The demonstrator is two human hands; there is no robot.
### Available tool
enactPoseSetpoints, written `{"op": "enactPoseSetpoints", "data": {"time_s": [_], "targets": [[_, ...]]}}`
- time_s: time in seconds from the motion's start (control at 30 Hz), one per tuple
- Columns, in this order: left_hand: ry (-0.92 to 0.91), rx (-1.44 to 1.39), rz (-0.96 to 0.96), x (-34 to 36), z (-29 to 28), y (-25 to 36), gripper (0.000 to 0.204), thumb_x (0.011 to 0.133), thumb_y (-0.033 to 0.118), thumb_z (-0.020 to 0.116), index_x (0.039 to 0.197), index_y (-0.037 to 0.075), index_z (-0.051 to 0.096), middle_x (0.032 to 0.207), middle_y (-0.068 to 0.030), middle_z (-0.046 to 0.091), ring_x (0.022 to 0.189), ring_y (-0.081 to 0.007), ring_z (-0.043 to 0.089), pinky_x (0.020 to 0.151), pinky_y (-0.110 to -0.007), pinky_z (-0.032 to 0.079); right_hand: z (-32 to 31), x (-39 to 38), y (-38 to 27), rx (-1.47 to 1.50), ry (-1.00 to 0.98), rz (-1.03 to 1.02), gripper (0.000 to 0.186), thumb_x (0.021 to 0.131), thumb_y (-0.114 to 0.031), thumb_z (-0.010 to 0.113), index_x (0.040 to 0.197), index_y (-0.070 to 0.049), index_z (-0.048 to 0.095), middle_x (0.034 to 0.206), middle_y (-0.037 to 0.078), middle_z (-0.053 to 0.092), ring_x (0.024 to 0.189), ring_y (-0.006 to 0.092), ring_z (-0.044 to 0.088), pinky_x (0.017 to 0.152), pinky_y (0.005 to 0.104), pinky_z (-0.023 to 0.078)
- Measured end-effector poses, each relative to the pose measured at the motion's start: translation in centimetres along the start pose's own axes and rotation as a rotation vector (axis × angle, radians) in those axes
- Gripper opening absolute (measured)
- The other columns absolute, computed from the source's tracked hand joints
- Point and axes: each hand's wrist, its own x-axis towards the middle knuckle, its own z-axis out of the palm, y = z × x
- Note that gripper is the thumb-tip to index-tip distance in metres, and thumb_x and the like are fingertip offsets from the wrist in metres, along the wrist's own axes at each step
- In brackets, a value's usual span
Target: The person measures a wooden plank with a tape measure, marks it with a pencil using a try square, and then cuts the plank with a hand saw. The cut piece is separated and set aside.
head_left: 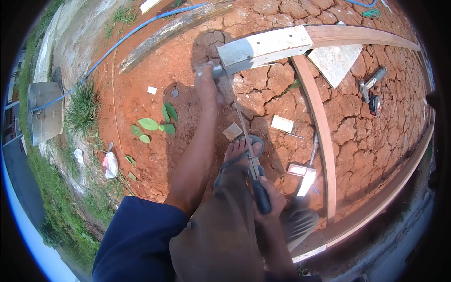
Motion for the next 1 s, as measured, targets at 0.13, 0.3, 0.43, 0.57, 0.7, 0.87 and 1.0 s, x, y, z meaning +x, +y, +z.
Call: {"op": "enactPoseSetpoints", "data": {"time_s": [0.13,0.3,0.43,0.57,0.7,0.87,1.0], "targets": [[-0.029,-0.024,-0.049,-0.2,-0.1,-0.2,0.023,0.091,0.030,0.069,0.102,0.010,0.066,0.093,-0.0003,0.064,0.084,-0.0130,0.059,0.075,-0.031,0.044,1.3,0.8,1.0,-0.063,-0.100,0.138,0.063,0.073,0.004,0.075,0.134,-0.006,0.061,0.098,0.021,0.075,0.084,0.0329,0.078,0.076,0.0381,0.061],[0.054,0.026,-0.015,-0.1,-0.5,-0.2,0.023,0.090,0.031,0.069,0.102,0.012,0.067,0.094,-0.0004,0.064,0.087,-0.0130,0.058,0.076,-0.033,0.043,-0.5,-1.2,0.1,-0.038,-0.073,0.068,0.063,0.073,0.001,0.076,0.134,-0.006,0.061,0.094,0.019,0.075,0.077,0.0289,0.077,0.071,0.0376,0.061],[0.068,0.016,-0.049,0.0,-0.3,-0.4,0.026,0.089,0.033,0.070,0.104,0.013,0.066,0.095,0.0002,0.064,0.086,-0.0124,0.057,0.074,-0.034,0.041,1.2,1.2,0.4,-0.027,-0.035,0.117,0.060,0.074,0.001,0.076,0.133,-0.006,0.062,0.102,0.020,0.075,0.080,0.0279,0.076,0.073,0.0363,0.060],[0.044,-0.004,-0.071,0.1,-0.1,-0.3,0.028,0.088,0.034,0.071,0.105,0.013,0.065,0.097,0.0005,0.063,0.085,-0.0118,0.055,0.074,-0.033,0.039,2.1,1.4,1.4,-0.032,-0.084,0.142,0.060,0.075,0.001,0.077,0.133,-0.006,0.062,0.108,0.020,0.074,0.083,0.0278,0.076,0.075,0.0347,0.060],[0.075,-0.005,-0.041,-0.2,-0.2,0.1,0.022,0.091,0.032,0.069,0.103,0.013,0.065,0.095,-0.0002,0.066,0.086,-0.0125,0.061,0.076,-0.033,0.046,0.9,-0.7,1.2,0.122,-0.002,0.043,0.060,0.075,0.000,0.077,0.133,-0.005,0.061,0.106,0.019,0.075,0.083,0.0251,0.076,0.076,0.0341,0.060],[0.057,-0.066,-0.089,-0.1,0.3,0.2,0.022,0.088,0.031,0.070,0.100,0.014,0.065,0.092,0.0019,0.061,0.083,-0.0109,0.055,0.071,-0.032,0.038,1.2,-1.0,2.4,-0.026,-0.062,0.140,0.057,0.078,0.001,0.074,0.133,-0.003,0.060,0.097,0.019,0.075,0.078,0.0239,0.075,0.072,0.0334,0.059],[0.093,-0.050,-0.080,-0.2,0.3,0.0,0.021,0.087,0.030,0.071,0.099,0.014,0.064,0.091,0.0013,0.061,0.083,-0.0107,0.056,0.071,-0.032,0.038,1.0,-0.6,1.7,-0.049,-0.068,0.075,0.057,0.079,0.001,0.075,0.133,-0.003,0.059,0.095,0.017,0.075,0.077,0.0229,0.074,0.072,0.0323,0.059]]}}
